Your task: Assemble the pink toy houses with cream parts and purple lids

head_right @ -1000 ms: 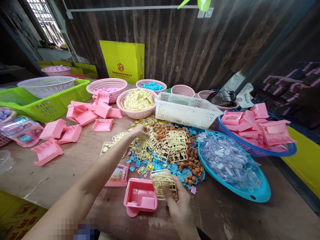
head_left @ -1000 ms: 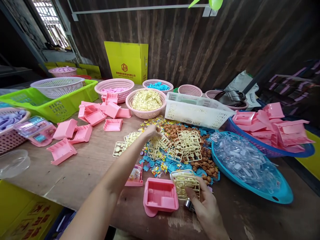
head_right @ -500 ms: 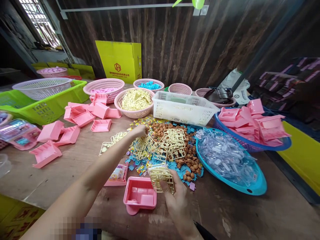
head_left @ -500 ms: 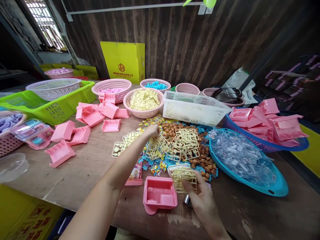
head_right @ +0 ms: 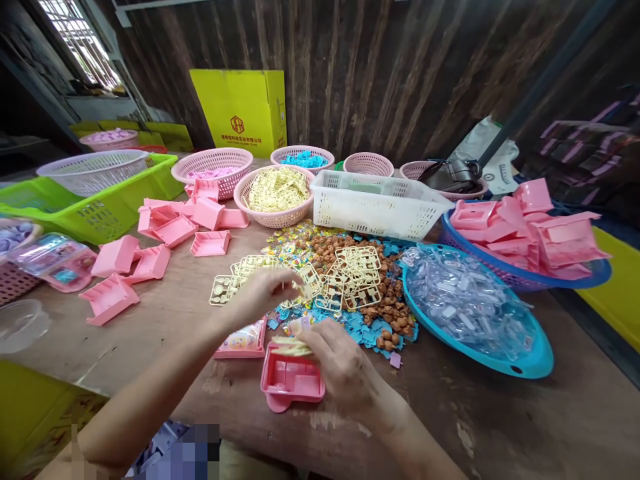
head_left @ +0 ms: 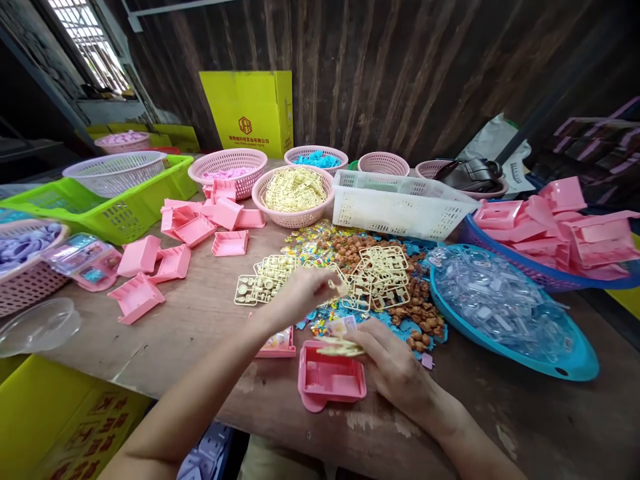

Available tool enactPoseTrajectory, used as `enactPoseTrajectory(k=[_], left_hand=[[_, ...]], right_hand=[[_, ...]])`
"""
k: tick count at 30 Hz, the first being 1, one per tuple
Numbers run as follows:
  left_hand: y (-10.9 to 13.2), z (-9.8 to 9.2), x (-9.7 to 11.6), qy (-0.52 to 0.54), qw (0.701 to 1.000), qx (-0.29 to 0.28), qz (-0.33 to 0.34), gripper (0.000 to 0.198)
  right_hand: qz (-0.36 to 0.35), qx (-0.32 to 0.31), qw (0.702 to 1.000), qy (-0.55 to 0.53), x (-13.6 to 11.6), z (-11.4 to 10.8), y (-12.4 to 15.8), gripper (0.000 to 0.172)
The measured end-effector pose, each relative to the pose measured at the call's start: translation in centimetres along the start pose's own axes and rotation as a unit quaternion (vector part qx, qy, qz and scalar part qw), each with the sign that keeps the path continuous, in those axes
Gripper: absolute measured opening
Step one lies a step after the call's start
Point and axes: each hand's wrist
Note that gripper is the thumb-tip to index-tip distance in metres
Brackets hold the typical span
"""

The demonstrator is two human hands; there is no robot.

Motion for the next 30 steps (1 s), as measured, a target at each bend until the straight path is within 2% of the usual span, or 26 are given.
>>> enactPoseTrajectory(k=[4, 8, 10, 12, 14, 17, 20, 22, 25, 30], left_hand=[[4.9, 1.1, 0.9, 0.056, 0.997, -0.047, 0.016, 0.015], [6.9, 1.0, 0.4, 0.179, 0.982, -0.059, -0.011, 0.018], [7.1, 1.0, 0.0, 0.230, 0.971, -0.062, -0.031, 0.018], [7.3, 1.5, -0.3, 0.279, 0.956, -0.059, -0.062, 0.022], [7.9, 2.4, -0.4, 0.323, 0.941, -0.022, -0.101, 0.028], [9.4, 4.6, -0.3, 0.349, 0.926, 0.063, -0.129, 0.030], [10.8, 6.9, 0.2, 0.351, 0.927, 0.079, -0.105, 0.037], [11.3, 8.0, 0.6, 0.345, 0.929, 0.089, -0.095, 0.039], [11.2, 9.0, 1.3, 0.330, 0.929, 0.120, -0.115, 0.034], [10.7, 10.0, 1.5, 0.289, 0.935, 0.141, -0.149, 0.031]], right_hand=[[-0.062, -0.061, 0.996, -0.037, -1.3, 0.3, -0.1, 0.045], [-0.009, -0.012, 1.000, -0.020, -1.6, 1.4, 0.2, 0.060], [0.019, -0.017, 1.000, -0.005, -1.5, 1.9, 0.2, 0.057], [0.043, -0.045, 0.998, 0.003, -1.4, 2.1, 0.2, 0.043], [0.079, -0.076, 0.994, 0.001, -1.3, 2.1, 0.2, 0.028], [0.129, -0.109, 0.985, -0.023, -1.3, 1.9, 0.4, 0.024], [0.155, -0.150, 0.976, -0.032, -1.4, 1.9, 0.6, 0.025], [0.164, -0.186, 0.969, 0.002, -1.6, 2.1, 0.6, 0.021], [0.181, -0.244, 0.949, 0.083, -2.1, 2.2, 0.2, 0.019], [0.187, -0.339, 0.903, 0.188, -3.0, 1.7, -0.5, 0.021]])
Point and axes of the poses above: each hand's wrist, its own y-axis away from the middle knuckle, its own z-axis out of the palm, x = y × z, and after that the axes turned 6 degrees about -z, right-handed
